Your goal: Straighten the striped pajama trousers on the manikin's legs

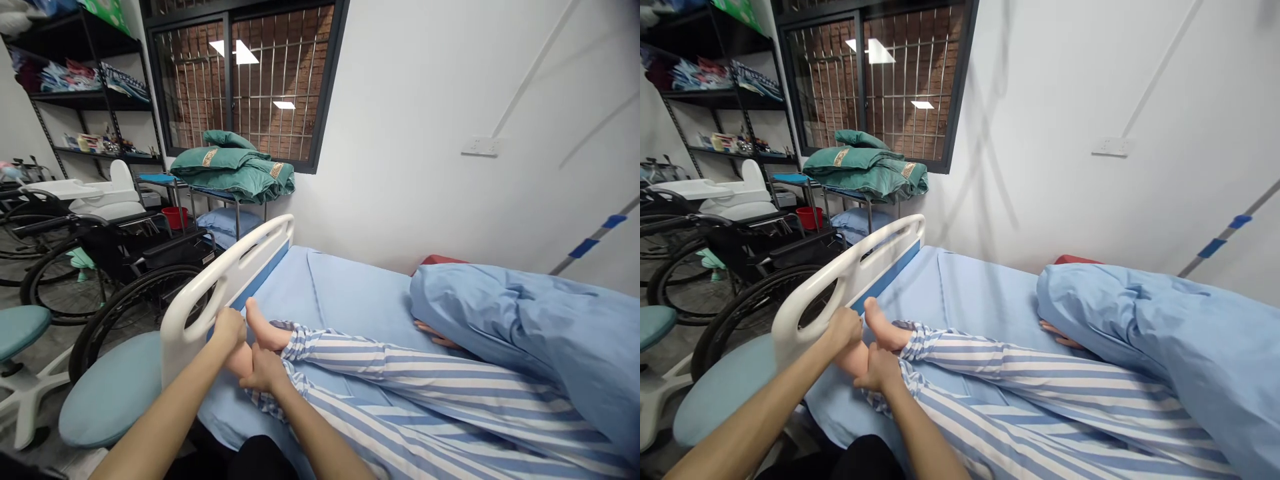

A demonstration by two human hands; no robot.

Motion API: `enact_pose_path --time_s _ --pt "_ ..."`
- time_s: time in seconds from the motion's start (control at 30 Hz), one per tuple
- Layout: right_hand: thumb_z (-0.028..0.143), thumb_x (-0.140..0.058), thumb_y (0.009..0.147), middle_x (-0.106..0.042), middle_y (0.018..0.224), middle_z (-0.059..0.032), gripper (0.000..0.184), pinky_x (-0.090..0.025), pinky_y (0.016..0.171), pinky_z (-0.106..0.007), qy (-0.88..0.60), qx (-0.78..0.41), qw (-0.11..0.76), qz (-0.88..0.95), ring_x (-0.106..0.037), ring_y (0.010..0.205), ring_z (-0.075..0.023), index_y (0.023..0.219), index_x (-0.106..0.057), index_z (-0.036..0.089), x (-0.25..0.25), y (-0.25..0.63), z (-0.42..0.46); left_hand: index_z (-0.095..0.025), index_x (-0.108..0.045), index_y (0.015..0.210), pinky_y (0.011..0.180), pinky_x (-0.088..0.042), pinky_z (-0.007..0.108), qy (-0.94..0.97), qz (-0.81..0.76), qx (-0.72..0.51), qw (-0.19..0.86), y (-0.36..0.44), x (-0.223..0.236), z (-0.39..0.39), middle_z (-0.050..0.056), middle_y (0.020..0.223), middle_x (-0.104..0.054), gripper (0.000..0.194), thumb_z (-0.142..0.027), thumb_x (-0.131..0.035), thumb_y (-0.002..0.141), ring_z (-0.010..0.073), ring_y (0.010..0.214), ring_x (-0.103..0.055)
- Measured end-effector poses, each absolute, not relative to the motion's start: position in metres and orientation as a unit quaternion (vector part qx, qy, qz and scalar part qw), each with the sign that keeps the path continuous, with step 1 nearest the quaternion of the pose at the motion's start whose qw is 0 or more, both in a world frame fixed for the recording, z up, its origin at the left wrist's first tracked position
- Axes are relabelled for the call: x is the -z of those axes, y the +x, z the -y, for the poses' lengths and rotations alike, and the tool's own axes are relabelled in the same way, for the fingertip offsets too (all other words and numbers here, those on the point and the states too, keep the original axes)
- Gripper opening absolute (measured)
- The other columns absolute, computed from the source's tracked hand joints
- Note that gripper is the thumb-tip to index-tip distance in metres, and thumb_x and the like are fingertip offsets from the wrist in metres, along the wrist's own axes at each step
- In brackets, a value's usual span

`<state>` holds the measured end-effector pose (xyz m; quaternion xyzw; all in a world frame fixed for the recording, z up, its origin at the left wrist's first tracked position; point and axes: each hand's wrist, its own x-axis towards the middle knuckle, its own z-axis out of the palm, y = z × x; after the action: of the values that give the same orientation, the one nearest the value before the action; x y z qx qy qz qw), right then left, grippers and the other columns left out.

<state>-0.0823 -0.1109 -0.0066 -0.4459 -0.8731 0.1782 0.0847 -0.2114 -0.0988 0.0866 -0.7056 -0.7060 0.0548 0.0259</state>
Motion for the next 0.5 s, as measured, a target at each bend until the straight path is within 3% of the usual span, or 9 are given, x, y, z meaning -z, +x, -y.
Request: enact_pose_path --time_s 0.23,0.5 --pt "0.052 -0.066 0.049 -0.061 0.09 -0.0094 0.064 -0.045 0.063 -0.034 -0.454 -0.186 0.071 0.869 -0.06 0.079 -0.0284 0.098 -0.046 0.017 0.005 -0.083 0.112 -0.011 -0.067 0.083 0.072 -0.041 0.036 -0.69 0.721 0.008 0.065 -0.215 -0.087 0.116 0.016 0.079 -0.065 0.036 -0.028 -0.035 0.08 0.0246 0.077 -0.06" --pt "0.054 -0.069 0.045 -0.06 0.093 -0.01 0.066 -0.043 0.063 -0.032 -0.455 -0.2 0.075 0.864 -0.059 0.082 -0.0283 0.096 -0.049 0.016 -0.001 -0.082 0.114 -0.019 -0.066 0.085 0.066 -0.042 0.033 -0.496 0.85 0.17 0.051 -0.214 -0.074 0.145 0.011 0.08 -0.067 0.046 -0.04 -0.025 0.084 0.0236 0.075 -0.062"
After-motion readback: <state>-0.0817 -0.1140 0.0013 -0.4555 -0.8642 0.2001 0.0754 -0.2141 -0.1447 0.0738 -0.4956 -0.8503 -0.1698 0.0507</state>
